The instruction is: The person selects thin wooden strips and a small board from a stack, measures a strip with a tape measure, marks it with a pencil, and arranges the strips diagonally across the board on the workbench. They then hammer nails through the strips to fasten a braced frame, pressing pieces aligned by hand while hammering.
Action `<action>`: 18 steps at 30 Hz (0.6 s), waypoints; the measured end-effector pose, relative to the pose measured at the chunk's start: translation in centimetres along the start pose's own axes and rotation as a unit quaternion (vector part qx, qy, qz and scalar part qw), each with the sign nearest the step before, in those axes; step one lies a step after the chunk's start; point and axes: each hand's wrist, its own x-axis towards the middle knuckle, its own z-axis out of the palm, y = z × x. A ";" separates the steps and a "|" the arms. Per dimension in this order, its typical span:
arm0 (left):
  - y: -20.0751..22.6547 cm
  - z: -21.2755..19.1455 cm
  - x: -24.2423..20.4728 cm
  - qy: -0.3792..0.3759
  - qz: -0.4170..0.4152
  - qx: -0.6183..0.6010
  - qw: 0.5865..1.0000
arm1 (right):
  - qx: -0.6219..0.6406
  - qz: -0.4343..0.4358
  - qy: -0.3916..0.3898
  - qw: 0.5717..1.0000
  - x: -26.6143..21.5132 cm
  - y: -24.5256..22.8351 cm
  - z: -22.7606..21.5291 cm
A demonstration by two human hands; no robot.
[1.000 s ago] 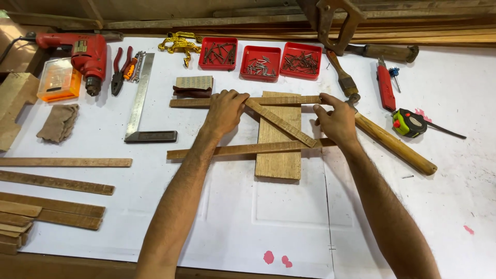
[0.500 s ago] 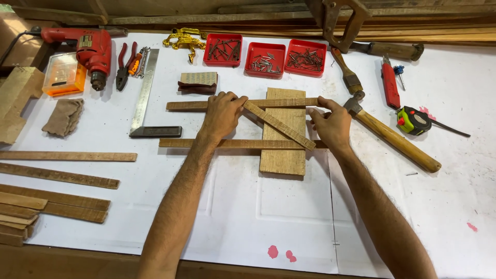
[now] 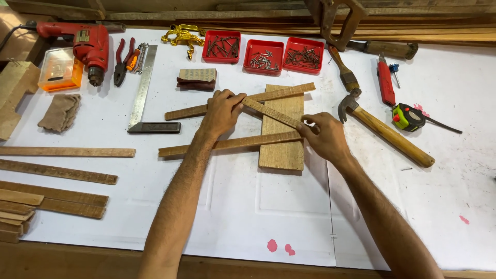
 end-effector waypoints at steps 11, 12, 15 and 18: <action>-0.1 -0.1 0.2 0.000 -0.020 0.002 1.000 | -0.042 0.027 -0.072 0.996 1.0 -1.3 -0.4; -0.2 -0.1 0.2 0.003 -0.018 0.009 1.000 | -0.050 0.019 -0.071 0.996 1.0 -1.3 -0.3; 0.0 -0.3 -0.3 0.035 -0.001 0.013 0.999 | -0.046 -0.047 -0.051 0.997 0.9 0.2 -0.5; 1.4 -2.7 -1.2 0.051 0.003 0.006 0.999 | -0.036 -0.084 -0.027 0.995 0.8 -1.8 -1.2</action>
